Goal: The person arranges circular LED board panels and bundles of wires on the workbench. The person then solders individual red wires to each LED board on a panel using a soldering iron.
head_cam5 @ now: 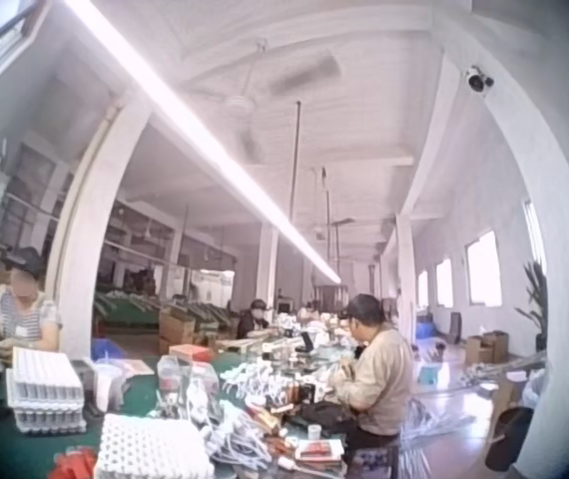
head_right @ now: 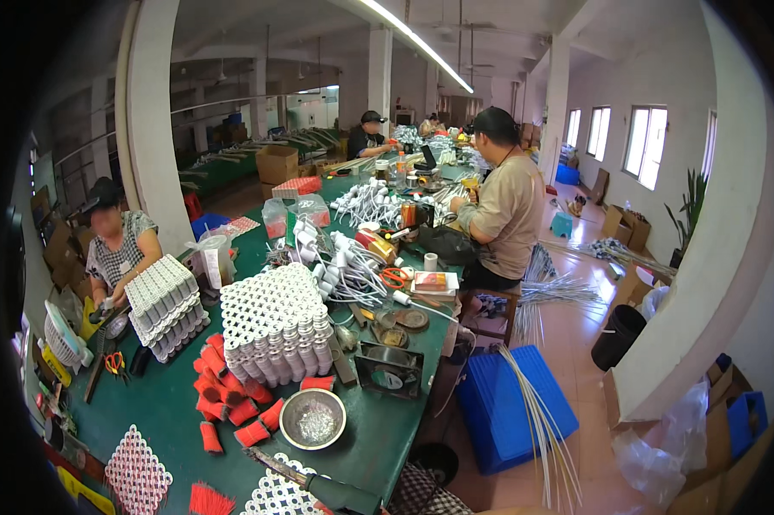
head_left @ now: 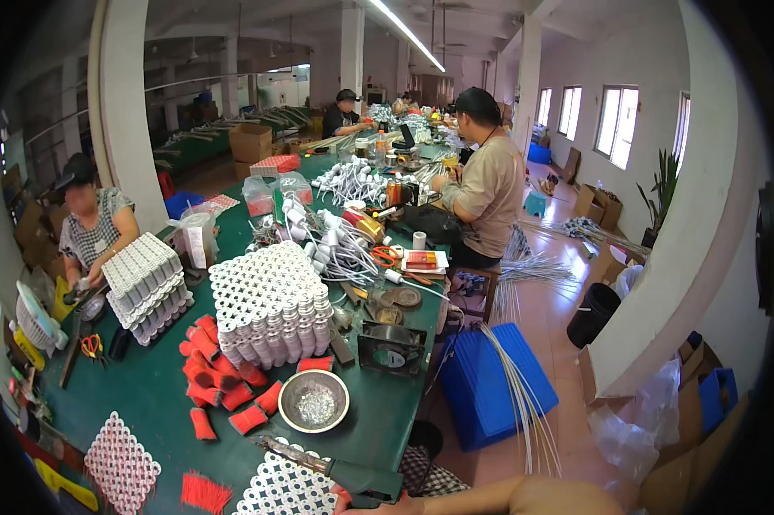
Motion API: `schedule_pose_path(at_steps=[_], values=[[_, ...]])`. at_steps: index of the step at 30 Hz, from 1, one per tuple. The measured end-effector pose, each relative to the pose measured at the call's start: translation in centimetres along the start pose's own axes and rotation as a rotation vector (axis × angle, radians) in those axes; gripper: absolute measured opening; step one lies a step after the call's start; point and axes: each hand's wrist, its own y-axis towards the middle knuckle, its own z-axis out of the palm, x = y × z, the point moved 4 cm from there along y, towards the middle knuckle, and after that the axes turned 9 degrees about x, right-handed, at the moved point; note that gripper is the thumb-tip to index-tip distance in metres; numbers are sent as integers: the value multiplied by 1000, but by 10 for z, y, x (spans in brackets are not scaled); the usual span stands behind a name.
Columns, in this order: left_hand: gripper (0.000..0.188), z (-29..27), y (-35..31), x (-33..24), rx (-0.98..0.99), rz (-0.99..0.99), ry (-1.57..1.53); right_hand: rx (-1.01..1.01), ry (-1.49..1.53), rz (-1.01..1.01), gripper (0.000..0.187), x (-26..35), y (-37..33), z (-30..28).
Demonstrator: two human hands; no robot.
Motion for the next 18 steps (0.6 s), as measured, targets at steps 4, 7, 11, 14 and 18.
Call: schedule_pose_path(at_steps=[4, 7, 11, 14, 18], values=[[10, -1, -2, 3, -4, -3, -48, 3, 161, 127, 20, -13, 0, 1], [10, -2, -3, 0, -1, -1, -13, 14, 55, 122, 23, -16, -2, 2], [9, -5, -5, -9, 2, 30, 94, 80, 26, 76, 28, -11, 0, 5], [8, -6, -4, -15, -5, 30, 142, 24, 238, 135, 29, -13, 2, 7], [8, -9, -3, -25, -3, 13, 218, 125, 104, 127, 28, -7, 7, 4]])
